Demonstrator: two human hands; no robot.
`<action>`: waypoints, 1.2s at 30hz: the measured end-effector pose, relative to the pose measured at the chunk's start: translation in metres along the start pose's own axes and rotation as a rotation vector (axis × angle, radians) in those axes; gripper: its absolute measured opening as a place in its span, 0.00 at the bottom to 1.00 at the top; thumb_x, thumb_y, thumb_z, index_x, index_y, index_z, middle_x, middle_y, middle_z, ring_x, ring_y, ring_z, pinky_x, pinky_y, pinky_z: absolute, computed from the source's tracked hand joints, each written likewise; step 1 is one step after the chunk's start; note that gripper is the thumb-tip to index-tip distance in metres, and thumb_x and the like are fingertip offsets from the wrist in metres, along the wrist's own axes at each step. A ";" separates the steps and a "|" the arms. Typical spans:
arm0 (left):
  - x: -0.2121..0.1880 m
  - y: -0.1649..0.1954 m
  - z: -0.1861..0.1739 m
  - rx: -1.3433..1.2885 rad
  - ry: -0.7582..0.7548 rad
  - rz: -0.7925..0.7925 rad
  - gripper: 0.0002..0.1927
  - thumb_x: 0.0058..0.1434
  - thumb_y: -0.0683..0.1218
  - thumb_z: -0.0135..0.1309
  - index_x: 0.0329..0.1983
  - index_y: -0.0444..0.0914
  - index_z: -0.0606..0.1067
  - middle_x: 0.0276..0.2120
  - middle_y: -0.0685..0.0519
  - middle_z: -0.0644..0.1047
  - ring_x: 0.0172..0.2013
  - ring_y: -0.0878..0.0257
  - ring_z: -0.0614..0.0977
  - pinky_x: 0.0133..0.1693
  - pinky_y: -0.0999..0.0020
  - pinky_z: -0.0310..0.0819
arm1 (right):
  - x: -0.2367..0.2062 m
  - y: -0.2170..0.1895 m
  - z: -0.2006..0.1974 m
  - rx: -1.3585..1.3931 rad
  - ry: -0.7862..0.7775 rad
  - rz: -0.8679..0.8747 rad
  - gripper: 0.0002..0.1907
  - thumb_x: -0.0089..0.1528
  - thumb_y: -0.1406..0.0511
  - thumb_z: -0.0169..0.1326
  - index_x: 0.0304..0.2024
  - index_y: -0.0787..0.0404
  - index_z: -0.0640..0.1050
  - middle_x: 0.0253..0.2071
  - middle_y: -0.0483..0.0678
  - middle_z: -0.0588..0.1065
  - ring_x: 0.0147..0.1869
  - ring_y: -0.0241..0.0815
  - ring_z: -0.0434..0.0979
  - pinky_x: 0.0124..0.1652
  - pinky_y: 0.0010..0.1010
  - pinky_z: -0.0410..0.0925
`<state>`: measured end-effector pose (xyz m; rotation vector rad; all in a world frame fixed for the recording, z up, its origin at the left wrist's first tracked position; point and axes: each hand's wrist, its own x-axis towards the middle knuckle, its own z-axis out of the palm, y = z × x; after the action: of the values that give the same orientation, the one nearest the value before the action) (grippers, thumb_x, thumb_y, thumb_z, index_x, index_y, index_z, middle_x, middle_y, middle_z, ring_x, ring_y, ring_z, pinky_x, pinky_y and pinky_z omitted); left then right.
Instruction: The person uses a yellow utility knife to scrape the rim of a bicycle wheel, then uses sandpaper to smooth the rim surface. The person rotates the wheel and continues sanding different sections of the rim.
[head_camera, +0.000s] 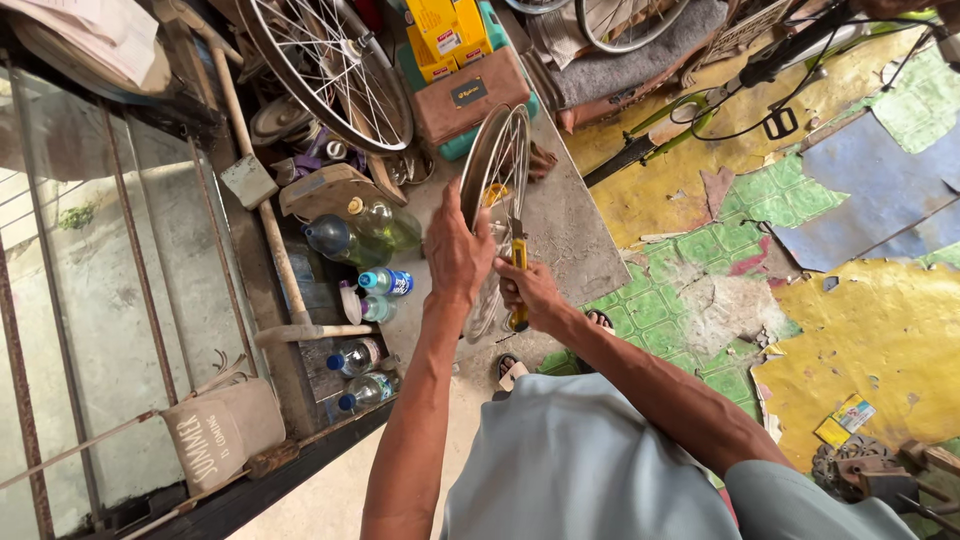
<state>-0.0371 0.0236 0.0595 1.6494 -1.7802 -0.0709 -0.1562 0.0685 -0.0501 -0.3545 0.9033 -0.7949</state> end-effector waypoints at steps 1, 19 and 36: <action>-0.001 -0.001 -0.003 -0.010 -0.054 -0.057 0.25 0.62 0.44 0.56 0.59 0.32 0.65 0.35 0.36 0.80 0.33 0.43 0.84 0.37 0.47 0.78 | 0.000 -0.001 0.003 -0.022 -0.015 -0.009 0.08 0.65 0.61 0.59 0.33 0.56 0.75 0.20 0.37 0.66 0.19 0.29 0.60 0.19 0.25 0.57; 0.003 0.002 -0.009 0.006 -0.071 -0.176 0.13 0.67 0.46 0.55 0.50 0.36 0.68 0.32 0.37 0.81 0.35 0.39 0.84 0.37 0.46 0.75 | -0.019 0.011 -0.050 -1.241 0.219 -0.462 0.28 0.71 0.46 0.36 0.50 0.58 0.76 0.23 0.61 0.73 0.28 0.61 0.75 0.31 0.52 0.66; 0.008 -0.023 -0.015 -0.005 -0.015 -0.211 0.13 0.64 0.42 0.56 0.49 0.36 0.69 0.30 0.45 0.82 0.28 0.52 0.86 0.30 0.58 0.79 | 0.010 0.002 -0.043 -1.461 0.138 -0.678 0.22 0.74 0.51 0.38 0.51 0.55 0.79 0.25 0.48 0.78 0.16 0.32 0.63 0.16 0.30 0.59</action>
<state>-0.0095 0.0182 0.0637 1.8317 -1.6099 -0.1829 -0.1866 0.0648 -0.0825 -1.9758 1.4105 -0.6242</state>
